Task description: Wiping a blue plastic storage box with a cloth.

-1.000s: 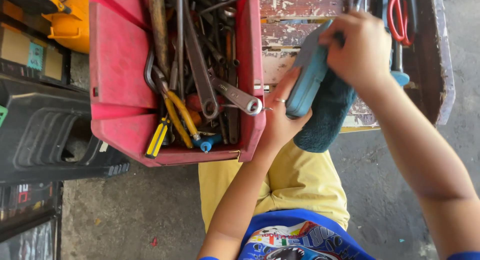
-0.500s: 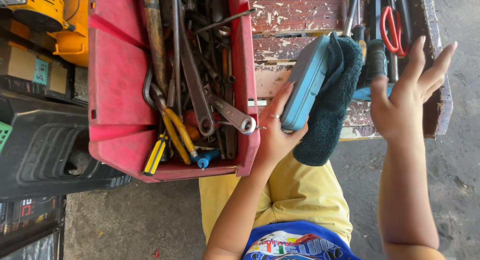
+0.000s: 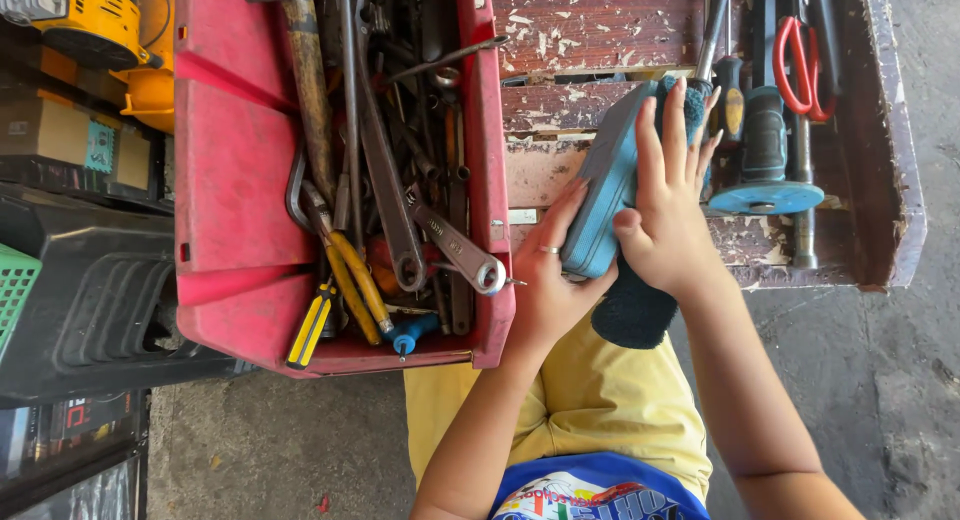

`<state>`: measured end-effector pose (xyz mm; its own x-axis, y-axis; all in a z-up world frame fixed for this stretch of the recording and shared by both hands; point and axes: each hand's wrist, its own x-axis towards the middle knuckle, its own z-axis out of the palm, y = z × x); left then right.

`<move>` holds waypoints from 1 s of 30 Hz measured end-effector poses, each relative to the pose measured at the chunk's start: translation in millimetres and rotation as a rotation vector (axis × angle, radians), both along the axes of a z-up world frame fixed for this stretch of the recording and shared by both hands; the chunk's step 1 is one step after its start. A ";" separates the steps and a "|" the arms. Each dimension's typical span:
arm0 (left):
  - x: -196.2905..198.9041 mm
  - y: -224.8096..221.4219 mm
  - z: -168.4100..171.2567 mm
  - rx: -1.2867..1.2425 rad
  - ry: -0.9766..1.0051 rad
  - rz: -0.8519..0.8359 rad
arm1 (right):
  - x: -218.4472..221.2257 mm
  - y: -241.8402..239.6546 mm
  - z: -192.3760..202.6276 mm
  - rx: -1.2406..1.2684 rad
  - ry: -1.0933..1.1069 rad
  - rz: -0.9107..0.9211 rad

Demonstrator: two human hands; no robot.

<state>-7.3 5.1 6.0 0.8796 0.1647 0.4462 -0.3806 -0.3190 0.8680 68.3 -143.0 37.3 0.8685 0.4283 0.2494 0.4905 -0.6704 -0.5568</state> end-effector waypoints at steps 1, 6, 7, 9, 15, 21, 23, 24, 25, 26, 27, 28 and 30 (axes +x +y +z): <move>0.1 0.2 1.1 0.000 0.009 0.000 | 0.8 0.5 -8.7 0.013 -0.017 0.013; -1.3 -0.1 5.3 0.013 0.016 0.010 | -1.9 -3.3 -13.2 0.007 -0.042 0.002; -1.0 0.1 5.2 0.021 0.025 0.015 | -1.9 -3.4 -14.1 0.014 -0.055 0.005; 5.3 -9.2 3.2 -0.014 -0.019 0.114 | 1.1 -6.7 -31.4 0.169 -0.150 0.005; 6.4 -10.6 3.0 -0.063 -0.069 0.187 | 6.3 -34.0 -70.5 0.748 -0.234 -0.151; 6.1 -10.4 0.9 -0.058 -0.068 0.189 | -0.5 -25.9 -49.2 0.554 -0.298 -0.116; 6.2 -11.7 0.0 -0.065 -0.073 0.188 | -0.2 -28.6 -53.1 0.507 -0.289 -0.108; 6.3 -11.4 0.9 -0.062 -0.074 0.189 | 0.1 -28.2 -52.9 0.508 -0.283 -0.115; 6.5 -11.0 1.9 -0.059 -0.076 0.189 | 0.6 -27.7 -52.7 0.509 -0.277 -0.122; 6.6 -11.0 2.2 -0.058 -0.075 0.189 | 0.6 -26.8 -51.5 0.510 -0.277 -0.122; 6.8 -11.0 2.3 -0.061 -0.070 0.190 | 0.6 -26.0 -50.6 0.493 -0.278 -0.117; 6.4 -11.7 2.0 -0.065 -0.064 0.192 | 0.1 -25.8 -50.0 0.475 -0.278 -0.113; 6.3 -12.1 0.5 -0.071 -0.058 0.191 | -6.8 -21.9 -37.1 0.454 -0.266 -0.084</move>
